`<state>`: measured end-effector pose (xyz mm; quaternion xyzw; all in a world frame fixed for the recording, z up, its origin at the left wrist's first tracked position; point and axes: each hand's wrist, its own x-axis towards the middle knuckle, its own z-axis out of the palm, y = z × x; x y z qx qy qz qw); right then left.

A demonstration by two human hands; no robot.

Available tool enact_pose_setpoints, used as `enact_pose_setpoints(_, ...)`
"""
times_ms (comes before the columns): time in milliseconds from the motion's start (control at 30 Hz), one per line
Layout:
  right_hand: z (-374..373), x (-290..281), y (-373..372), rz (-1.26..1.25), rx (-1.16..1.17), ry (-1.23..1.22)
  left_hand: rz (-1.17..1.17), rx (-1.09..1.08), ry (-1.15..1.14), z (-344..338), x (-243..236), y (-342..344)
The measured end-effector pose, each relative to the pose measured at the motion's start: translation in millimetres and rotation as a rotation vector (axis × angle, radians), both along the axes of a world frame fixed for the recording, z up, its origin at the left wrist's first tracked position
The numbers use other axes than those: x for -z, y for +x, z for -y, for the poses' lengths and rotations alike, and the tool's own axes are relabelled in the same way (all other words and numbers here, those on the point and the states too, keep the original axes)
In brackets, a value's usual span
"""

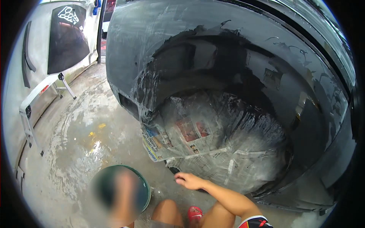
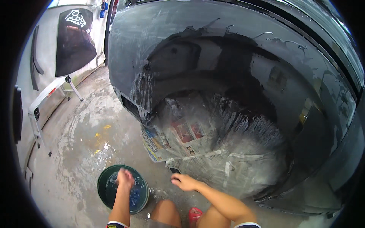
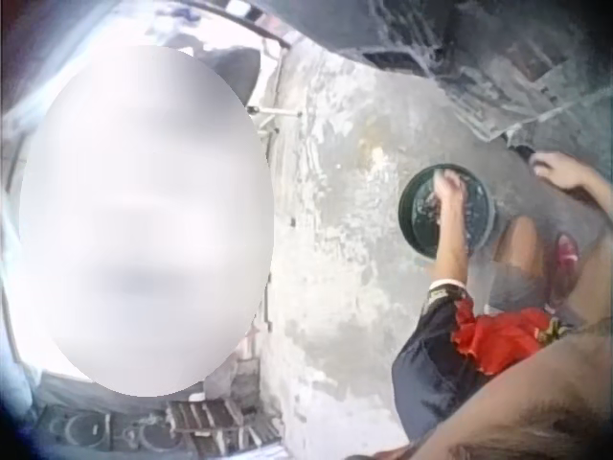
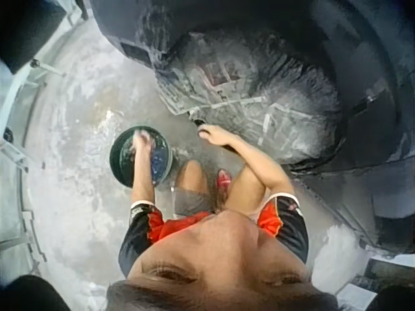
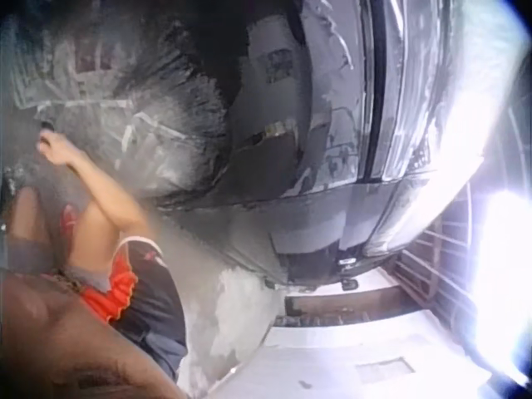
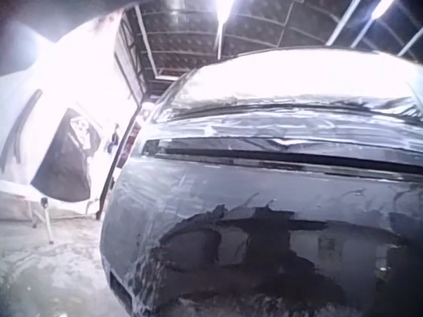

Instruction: Sanding the black body panel of a car above the wheel well using a sanding block and water.

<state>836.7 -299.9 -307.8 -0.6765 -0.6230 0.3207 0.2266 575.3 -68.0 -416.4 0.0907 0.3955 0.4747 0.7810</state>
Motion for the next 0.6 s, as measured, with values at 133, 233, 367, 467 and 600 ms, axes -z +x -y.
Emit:
enact_pose_setpoints(133,-59.5,-72.7,-12.5,-0.444,0.394,0.067,0.189,0.218,0.403,42.9,-206.2,145.2)
enact_pose_setpoints(233,-88.9,-176.2,26.8,-0.835,0.278,0.637,-0.469,0.247,1.524,103.9,-342.9,195.9)
enact_pose_setpoints(367,-57.6,-344.7,4.6,1.087,0.107,0.840,-0.721,-0.149,1.649,69.9,-349.2,139.0)
enact_pose_setpoints(467,-17.9,-414.0,18.2,1.714,-0.024,0.793,-0.900,0.104,1.418,6.6,-259.0,78.5)
enact_pose_setpoints(600,10.0,-456.9,67.5,1.855,-0.237,0.529,-1.782,0.392,0.778,-90.4,-44.0,-31.5)
